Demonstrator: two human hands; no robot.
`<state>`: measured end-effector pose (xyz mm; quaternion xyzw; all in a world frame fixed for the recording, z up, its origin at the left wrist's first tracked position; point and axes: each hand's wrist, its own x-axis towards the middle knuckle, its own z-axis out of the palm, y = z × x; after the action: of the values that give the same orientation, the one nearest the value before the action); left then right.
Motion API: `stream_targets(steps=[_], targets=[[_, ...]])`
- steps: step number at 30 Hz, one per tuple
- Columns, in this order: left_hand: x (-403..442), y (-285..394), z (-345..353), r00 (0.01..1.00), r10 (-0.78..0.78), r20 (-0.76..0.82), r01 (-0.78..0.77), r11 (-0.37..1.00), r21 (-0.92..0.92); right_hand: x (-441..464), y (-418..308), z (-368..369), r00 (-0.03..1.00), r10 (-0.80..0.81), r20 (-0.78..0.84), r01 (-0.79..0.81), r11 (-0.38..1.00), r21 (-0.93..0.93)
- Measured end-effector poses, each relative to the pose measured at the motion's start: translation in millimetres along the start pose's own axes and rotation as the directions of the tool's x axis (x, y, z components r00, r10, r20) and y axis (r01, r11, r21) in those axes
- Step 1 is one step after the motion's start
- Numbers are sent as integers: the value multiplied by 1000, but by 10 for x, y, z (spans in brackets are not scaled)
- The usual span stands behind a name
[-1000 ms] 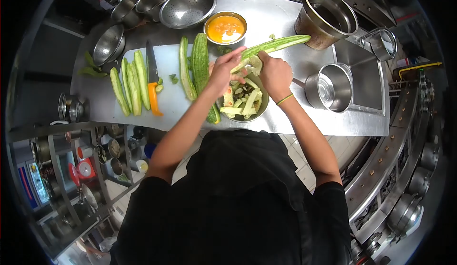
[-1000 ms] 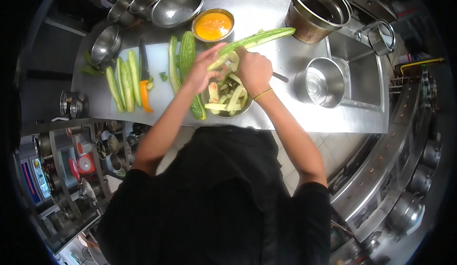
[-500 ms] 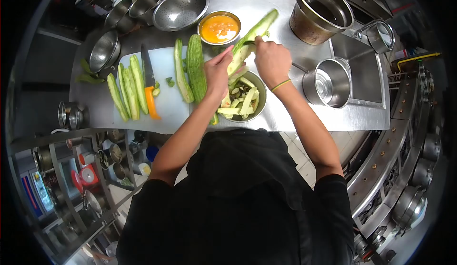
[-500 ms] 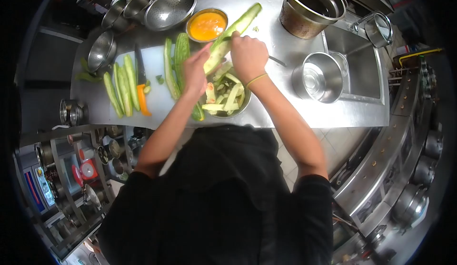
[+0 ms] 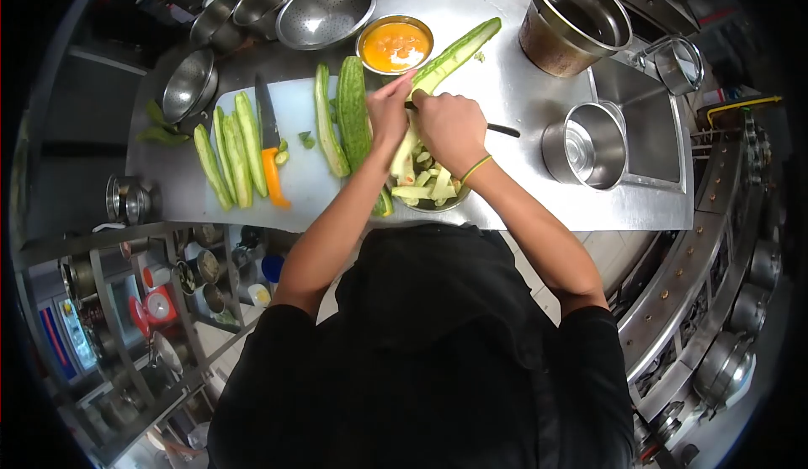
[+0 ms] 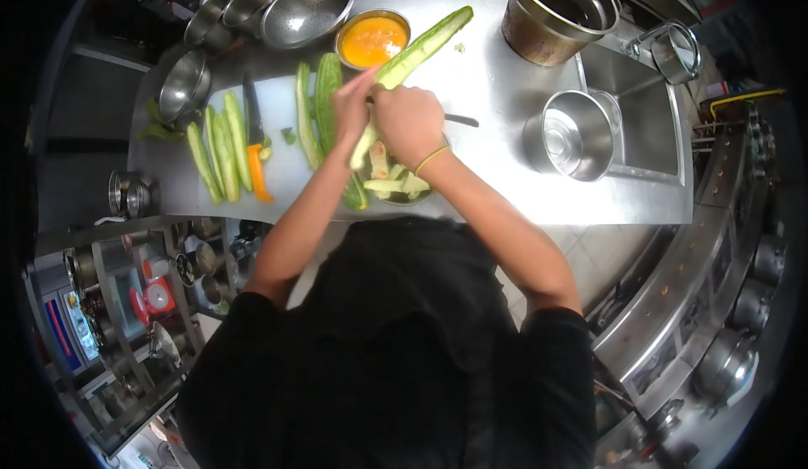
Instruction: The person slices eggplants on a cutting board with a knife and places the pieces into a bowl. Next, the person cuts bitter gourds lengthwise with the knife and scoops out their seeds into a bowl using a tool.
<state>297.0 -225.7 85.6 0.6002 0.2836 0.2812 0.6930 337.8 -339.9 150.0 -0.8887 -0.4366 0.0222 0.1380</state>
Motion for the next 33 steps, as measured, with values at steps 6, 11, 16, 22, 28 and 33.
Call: stream_targets(steps=[6,11,16,22,28,33], targets=[[87,-42,77,960,-231,157,273,892,-359,-114,146,125,999,-27,42,23,997,79],[58,31,39,930,-177,323,322,816,-479,-139,528,408,980,115,-159,-10,838,546],[-212,206,91,891,13,454,289,755,-589,-12,458,148,949,308,68,-186,372,909],[10,423,-544,601,75,796,688,458,-563,124,937,-73,974,-18,-225,108,912,396],[-440,588,-746,481,-283,830,655,745,-125,194,734,-218,984,-172,-37,172,985,4],[-697,590,-1245,539,-351,766,794,516,-323,115,655,-55,986,-111,-128,142,954,266]])
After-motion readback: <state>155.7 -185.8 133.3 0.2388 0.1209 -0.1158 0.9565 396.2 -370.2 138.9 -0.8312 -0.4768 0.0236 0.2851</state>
